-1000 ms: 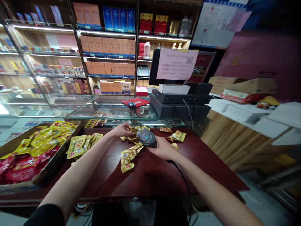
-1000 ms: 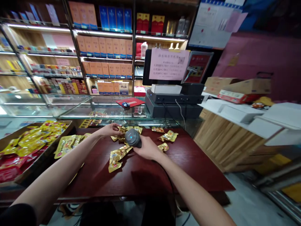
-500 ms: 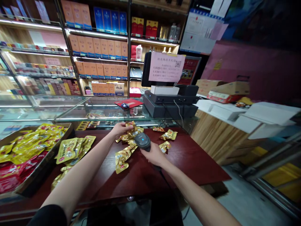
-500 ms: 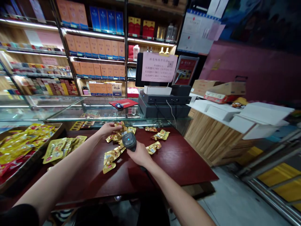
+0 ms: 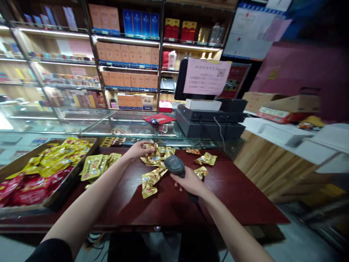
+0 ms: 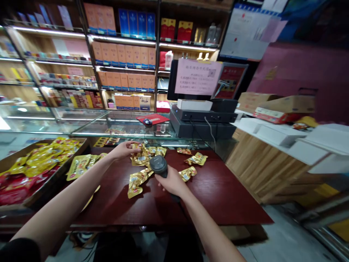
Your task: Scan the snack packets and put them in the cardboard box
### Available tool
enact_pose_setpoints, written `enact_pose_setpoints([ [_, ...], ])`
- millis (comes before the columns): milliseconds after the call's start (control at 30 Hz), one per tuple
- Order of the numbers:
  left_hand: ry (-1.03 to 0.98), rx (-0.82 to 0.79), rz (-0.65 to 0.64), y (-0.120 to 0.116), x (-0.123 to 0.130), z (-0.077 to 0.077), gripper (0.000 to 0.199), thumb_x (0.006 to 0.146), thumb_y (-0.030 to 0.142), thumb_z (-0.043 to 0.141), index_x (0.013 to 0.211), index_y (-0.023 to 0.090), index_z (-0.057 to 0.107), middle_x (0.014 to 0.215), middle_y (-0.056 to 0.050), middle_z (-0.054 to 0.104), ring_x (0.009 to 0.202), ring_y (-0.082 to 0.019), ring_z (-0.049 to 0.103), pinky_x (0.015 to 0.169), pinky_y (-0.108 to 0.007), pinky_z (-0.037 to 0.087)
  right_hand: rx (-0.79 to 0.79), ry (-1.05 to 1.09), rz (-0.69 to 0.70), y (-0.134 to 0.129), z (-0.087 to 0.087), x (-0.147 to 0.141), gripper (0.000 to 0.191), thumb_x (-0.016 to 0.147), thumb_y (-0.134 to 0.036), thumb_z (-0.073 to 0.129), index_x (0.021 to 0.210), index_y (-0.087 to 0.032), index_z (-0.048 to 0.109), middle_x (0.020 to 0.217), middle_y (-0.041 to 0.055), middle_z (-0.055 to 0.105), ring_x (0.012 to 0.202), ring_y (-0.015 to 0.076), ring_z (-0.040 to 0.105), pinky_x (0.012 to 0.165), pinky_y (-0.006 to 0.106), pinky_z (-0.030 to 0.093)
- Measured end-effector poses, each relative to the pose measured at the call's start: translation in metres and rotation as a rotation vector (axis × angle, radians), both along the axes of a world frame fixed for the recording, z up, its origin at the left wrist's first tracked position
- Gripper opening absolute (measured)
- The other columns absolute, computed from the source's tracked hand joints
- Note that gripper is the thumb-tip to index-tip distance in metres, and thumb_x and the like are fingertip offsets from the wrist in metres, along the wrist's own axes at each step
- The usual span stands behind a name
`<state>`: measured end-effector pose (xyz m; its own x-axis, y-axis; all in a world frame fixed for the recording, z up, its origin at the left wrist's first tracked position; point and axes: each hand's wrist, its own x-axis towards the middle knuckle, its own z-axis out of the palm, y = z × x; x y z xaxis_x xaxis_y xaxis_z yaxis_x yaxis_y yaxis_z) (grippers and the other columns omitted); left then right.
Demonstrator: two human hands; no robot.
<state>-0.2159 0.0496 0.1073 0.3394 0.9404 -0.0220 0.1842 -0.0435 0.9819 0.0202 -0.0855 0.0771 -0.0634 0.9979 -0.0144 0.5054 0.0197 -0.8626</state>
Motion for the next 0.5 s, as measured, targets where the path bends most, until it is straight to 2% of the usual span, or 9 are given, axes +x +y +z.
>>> enact_pose_setpoints([
  [133,0.042,0.025,0.123,-0.036,-0.077,-0.003,0.052,0.053,0.051,0.086,0.083,0.015,0.064,0.075,-0.003,0.07,0.068,-0.015,0.064,0.063,-0.023,0.047,-0.007,0.097,-0.026,-0.002,0.001,0.003,0.03,0.08,-0.042,0.065,0.094,-0.017,0.057,0.058,-0.0012,0.065,0.044,0.0147,0.059,0.044,0.024,0.047],
  [267,0.147,0.042,0.256,-0.084,-0.145,-0.012,0.047,0.063,0.057,0.078,0.082,0.015,0.068,0.078,-0.003,0.071,0.072,-0.016,0.064,0.063,-0.022,0.046,0.06,0.038,-0.115,-0.004,0.005,0.007,0.031,0.075,-0.048,0.068,0.08,-0.018,0.058,0.052,0.0001,0.062,0.043,0.0159,0.056,0.046,0.028,0.046],
  [367,0.216,0.008,0.363,-0.108,-0.175,-0.024,0.053,0.064,0.061,0.075,0.089,0.014,0.071,0.084,-0.004,0.072,0.079,-0.019,0.066,0.068,-0.024,0.048,0.109,0.033,-0.142,-0.007,0.008,0.01,0.035,0.072,-0.053,0.068,0.073,-0.02,0.058,0.053,0.003,0.063,0.044,0.0185,0.057,0.045,0.03,0.046],
  [500,0.321,0.05,0.501,-0.12,-0.19,-0.044,0.069,0.064,0.059,0.075,0.113,0.012,0.068,0.087,-0.005,0.073,0.081,-0.021,0.066,0.071,-0.026,0.048,0.13,0.037,-0.188,-0.01,0.012,0.01,0.038,0.068,-0.059,0.07,0.067,-0.023,0.057,0.052,0.0051,0.063,0.042,0.0195,0.056,0.044,0.032,0.046],
])
